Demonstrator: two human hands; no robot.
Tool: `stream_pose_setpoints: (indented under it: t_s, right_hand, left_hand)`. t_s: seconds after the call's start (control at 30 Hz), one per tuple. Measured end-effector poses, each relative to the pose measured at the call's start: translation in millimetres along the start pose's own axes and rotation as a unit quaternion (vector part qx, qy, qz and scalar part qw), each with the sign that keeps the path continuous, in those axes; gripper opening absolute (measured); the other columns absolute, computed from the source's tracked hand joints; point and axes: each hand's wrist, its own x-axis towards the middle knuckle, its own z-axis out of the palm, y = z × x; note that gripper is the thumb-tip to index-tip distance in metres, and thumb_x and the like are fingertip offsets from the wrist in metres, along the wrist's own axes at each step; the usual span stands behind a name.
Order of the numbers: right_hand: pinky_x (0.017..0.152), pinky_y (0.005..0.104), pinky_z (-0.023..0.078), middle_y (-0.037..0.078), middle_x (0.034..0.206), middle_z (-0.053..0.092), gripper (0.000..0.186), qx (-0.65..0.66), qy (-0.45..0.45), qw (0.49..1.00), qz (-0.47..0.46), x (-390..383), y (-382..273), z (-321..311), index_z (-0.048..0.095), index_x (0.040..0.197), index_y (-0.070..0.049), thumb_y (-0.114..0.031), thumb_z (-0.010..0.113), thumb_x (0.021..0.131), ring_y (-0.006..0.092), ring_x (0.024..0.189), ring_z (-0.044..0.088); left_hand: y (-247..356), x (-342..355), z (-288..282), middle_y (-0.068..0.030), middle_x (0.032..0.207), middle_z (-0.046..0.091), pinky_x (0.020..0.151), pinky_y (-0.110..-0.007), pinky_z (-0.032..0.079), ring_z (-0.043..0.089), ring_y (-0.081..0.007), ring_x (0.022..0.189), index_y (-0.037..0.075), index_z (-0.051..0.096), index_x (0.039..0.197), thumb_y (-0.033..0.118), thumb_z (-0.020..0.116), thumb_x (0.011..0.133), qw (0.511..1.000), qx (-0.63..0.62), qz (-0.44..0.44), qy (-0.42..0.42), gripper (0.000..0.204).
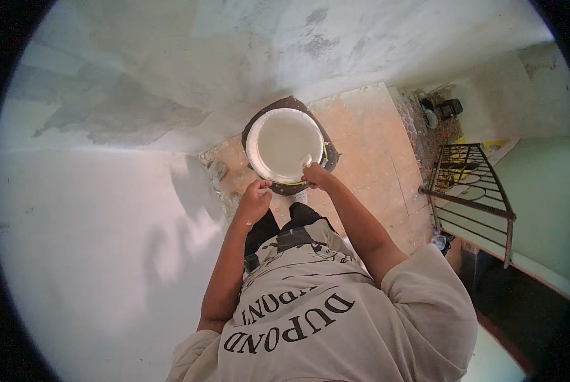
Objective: The person applies plaster compound to a damaged area of a wall using a putty knife.
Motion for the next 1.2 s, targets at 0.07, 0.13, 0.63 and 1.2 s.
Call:
stream_pose_setpoints:
  t_s: [0.07, 0.13, 0.63, 1.2]
  right_hand:
    - [0.035, 0.0283, 0.029, 0.007, 0.061, 0.054, 0.022, -0.040, 0.014, 0.999, -0.016, 12.4, 0.3, -2.2, 0.057, 0.073, 0.002, -0.016, 0.053, 0.084, 0.0125, 0.042, 0.041]
    - [0.035, 0.0290, 0.030, 0.008, 0.060, 0.054, 0.022, -0.078, 0.029, 0.996, -0.031, 23.1, -3.0, -3.5, 0.057, 0.071, 0.002, -0.016, 0.053, 0.084, 0.0127, 0.042, 0.043]
    - [0.075, 0.0419, 0.049, 0.020, 0.085, 0.064, 0.023, -0.440, 0.176, 0.851, -0.224, 82.1, -32.6, 8.9, 0.065, 0.085, -0.002, -0.023, 0.058, 0.077, 0.0356, 0.084, 0.062]
    - [0.080, 0.0423, 0.049, 0.024, 0.093, 0.062, 0.027, -0.455, 0.144, 0.860, -0.179, 117.5, -19.1, 12.3, 0.064, 0.090, 0.001, -0.021, 0.055, 0.078, 0.0369, 0.091, 0.061]
  left_hand:
    - [-16.3, 0.0, 3.7, -0.0127, 0.109, 0.056, 0.082, -0.031, 0.045, 0.059, -0.0215, 0.091, 0.001, 0.054, 0.110, 0.014, 0.054, 0.083, 0.999, 0.019, 0.030, 0.030, 0.030]
    - [-25.4, -3.8, 4.0, -0.0133, 0.110, 0.056, 0.082, -0.032, 0.046, 0.059, -0.0221, 0.092, 0.001, 0.054, 0.110, 0.014, 0.054, 0.083, 0.999, 0.014, 0.018, 0.033, 0.030]
    - [-48.4, -24.1, -6.9, -0.0104, 0.104, 0.058, 0.081, -0.030, 0.045, 0.058, -0.0195, 0.091, 0.003, 0.052, 0.112, 0.013, 0.051, 0.085, 0.998, -0.015, 0.013, 0.063, 0.029]
    - [-51.9, -19.9, -16.6, -0.0142, 0.108, 0.056, 0.082, -0.032, 0.045, 0.059, -0.0228, 0.092, 0.000, 0.051, 0.111, 0.014, 0.052, 0.085, 0.998, 0.016, 0.027, 0.056, 0.029]
